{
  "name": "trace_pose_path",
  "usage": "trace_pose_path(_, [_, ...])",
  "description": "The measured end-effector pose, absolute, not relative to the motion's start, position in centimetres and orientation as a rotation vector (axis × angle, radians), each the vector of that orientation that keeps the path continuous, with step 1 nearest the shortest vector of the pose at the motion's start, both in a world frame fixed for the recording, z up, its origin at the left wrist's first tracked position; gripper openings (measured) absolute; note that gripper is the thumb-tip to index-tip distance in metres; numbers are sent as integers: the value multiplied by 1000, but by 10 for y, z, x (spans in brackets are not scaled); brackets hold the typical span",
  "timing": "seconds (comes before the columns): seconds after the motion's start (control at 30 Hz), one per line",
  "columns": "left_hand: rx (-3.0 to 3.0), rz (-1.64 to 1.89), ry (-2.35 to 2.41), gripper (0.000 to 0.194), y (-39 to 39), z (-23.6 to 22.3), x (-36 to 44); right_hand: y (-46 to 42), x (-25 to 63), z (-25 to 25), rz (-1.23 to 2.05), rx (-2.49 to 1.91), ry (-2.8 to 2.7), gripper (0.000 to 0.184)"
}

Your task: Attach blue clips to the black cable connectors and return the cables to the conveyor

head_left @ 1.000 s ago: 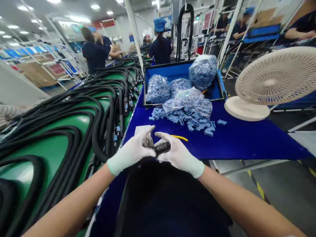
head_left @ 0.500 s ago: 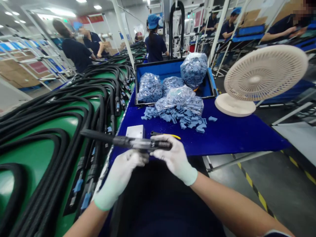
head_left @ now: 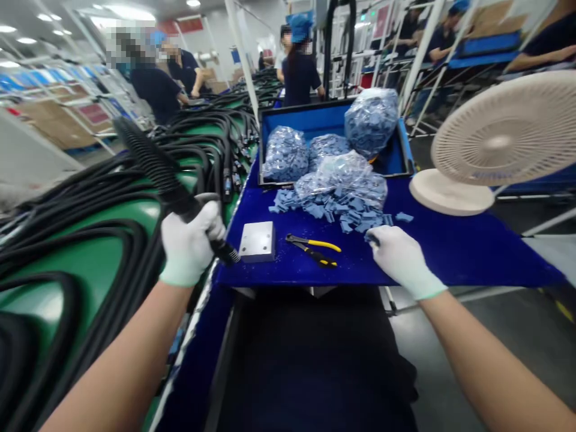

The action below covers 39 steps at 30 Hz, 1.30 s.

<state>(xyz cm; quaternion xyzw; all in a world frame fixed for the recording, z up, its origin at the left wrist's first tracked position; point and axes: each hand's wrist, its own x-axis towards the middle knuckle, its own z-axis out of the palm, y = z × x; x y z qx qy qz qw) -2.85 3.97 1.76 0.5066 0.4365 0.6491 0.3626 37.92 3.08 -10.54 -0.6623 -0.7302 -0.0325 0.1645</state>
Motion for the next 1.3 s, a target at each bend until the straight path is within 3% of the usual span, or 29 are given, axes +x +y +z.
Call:
trace_pose_path(0.23, [1404, 1673, 1202, 24, 79, -6, -29, 35, 369, -105, 743, -1520, -1602, 20])
trace_pose_path(0.4, [1456, 1675, 1347, 22, 79, -15, -25, 36, 307, -75, 970, -1295, -1809, 24])
trace_pose_path(0.6, [1538, 1513, 1564, 22, 81, -10, -23, 70, 188, -45, 845, -865, -2081, 21])
trace_pose_path(0.73, [1605, 1447, 1530, 27, 82, -7, -31, 97, 140, -35, 910, -816, -2206, 15])
trace_pose_path(1.07, [1504, 1430, 1384, 32, 86, -15, -40, 128, 121, -49, 1085, -829, -2259, 41])
trace_pose_path(1.3, [1283, 1641, 1632, 43, 27, -11, -122, 127, 124, -51, 935, -830, -2330, 28])
